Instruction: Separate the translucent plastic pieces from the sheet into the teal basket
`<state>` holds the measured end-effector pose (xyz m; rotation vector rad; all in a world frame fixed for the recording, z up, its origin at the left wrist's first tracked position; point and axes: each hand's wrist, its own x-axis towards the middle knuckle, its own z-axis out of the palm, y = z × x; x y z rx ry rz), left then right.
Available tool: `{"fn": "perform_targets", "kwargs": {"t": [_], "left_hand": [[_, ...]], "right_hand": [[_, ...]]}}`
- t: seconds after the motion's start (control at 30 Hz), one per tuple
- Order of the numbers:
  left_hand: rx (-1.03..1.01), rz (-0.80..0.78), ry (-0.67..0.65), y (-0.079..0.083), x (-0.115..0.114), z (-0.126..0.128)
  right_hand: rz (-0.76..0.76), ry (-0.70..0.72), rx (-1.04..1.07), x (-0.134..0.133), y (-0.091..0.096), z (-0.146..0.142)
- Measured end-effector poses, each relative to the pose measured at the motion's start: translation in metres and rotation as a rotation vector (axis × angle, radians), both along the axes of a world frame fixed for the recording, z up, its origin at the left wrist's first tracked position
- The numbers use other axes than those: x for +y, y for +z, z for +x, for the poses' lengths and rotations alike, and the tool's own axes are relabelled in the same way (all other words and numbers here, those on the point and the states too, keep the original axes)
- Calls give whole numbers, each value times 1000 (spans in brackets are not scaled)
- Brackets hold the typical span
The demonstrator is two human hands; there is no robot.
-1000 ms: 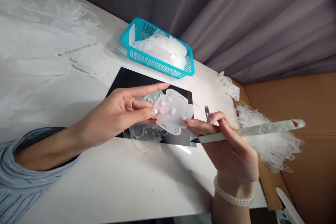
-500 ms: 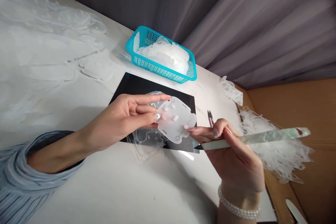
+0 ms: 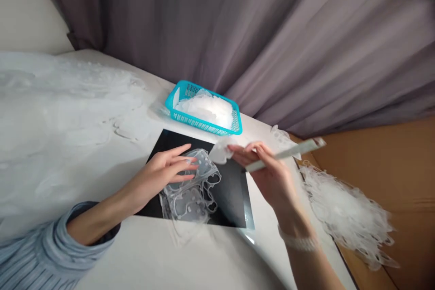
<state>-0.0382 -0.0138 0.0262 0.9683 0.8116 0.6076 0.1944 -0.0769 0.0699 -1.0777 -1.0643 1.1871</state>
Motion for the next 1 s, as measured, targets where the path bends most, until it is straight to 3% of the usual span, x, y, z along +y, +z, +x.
{"fn": "perform_targets", "kwargs": {"t": [0.1, 0.2, 0.3, 0.37, 0.47, 0.57, 0.63, 0.7, 0.8, 1.0], "left_hand": [[15, 10, 72, -2, 8, -2], [93, 114, 72, -3, 12, -3], [265, 325, 60, -10, 15, -5], [366, 454, 55, -19, 18, -6], [453, 603, 46, -34, 22, -5], [506, 737, 37, -47, 28, -1], [505, 783, 6, -53, 31, 2], [504, 806, -43, -58, 33, 3], [545, 877, -109, -62, 35, 2], [602, 1180, -109, -68, 44, 1]], "right_hand": [[138, -83, -111, 67, 12, 10], [135, -209, -312, 127, 18, 21], [111, -297, -430, 151, 13, 32], [100, -353, -541, 139, 4, 37], [72, -350, -760, 85, -16, 31], [43, -239, -932, 22, -36, 7], [29, -119, -1076, -6, -45, -14], [15, 5, -1266, -19, -51, -34], [-5, 102, -1467, -17, -57, -52], [146, 291, -1525, -28, -58, -35]]}}
